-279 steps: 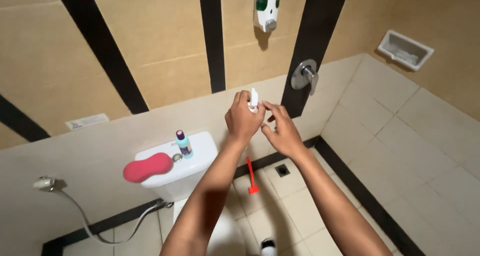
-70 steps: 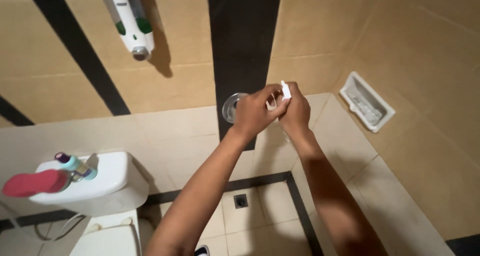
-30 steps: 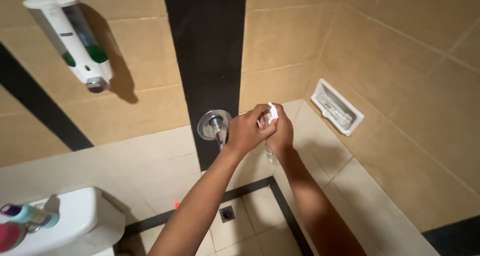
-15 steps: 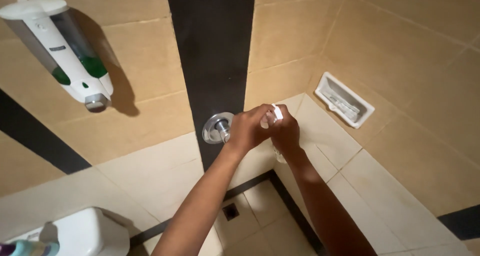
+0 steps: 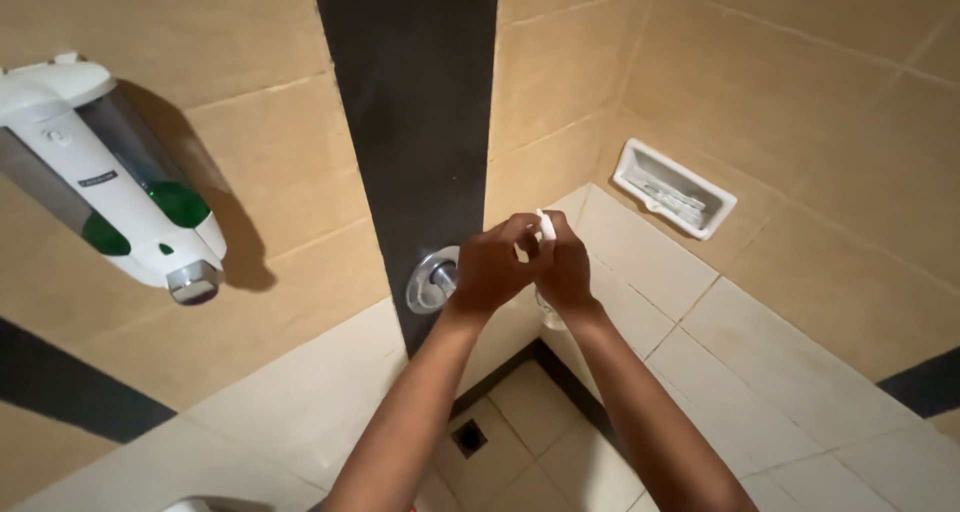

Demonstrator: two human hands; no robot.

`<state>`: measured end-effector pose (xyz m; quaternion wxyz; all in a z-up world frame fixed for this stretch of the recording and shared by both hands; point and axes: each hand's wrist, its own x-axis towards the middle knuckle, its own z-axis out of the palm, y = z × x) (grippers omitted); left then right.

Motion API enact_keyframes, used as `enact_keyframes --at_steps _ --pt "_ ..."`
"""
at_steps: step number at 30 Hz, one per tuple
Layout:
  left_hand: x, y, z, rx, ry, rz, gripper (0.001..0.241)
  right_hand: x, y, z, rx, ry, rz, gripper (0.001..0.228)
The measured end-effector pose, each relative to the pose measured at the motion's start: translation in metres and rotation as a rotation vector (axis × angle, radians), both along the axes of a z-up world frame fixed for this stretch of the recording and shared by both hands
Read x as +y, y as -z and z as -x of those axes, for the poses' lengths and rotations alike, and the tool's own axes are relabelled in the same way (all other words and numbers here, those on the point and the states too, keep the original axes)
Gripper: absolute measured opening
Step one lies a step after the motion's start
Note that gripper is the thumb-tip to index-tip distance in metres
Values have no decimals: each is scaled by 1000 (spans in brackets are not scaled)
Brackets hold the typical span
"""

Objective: The person sprays a cleaning solution from a white bottle onto the bathroom walls and wipes the surfaces with their hand. They move around the room, cleaning the wall near the toilet and the wall above the sink.

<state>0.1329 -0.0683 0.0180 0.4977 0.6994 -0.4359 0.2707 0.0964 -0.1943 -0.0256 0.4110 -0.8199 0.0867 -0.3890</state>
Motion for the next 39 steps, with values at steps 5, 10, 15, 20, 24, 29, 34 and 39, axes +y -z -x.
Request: enact_keyframes --at_steps 5,10,15,20,24,29,34,39 --pt "9 16 -12 99 17 -54 26 6 20 -10 -42 -11 65 20" --pt "19 37 -20 172 30 -87 28 11 59 -14 39 -27 -39 23" --pt "27 53 -27 121 42 -119 30 35 49 -2 53 2 -21 36" --pt "28 57 -28 170 38 -161 29 35 57 -3 -16 -16 50 23" --pt "24 52 -30 143 72 -95 29 21 67 -18 -96 -207 -151 22" --pt "10 19 -28 -10 22 -10 33 12 19 -13 -196 -270 -183 26" --pt "10 -29 -17 -131 38 95 31 9 -36 -4 -77 66 153 31" --pt "4 -54 -9 -79 87 86 32 7 -62 -1 -119 73 77 34"
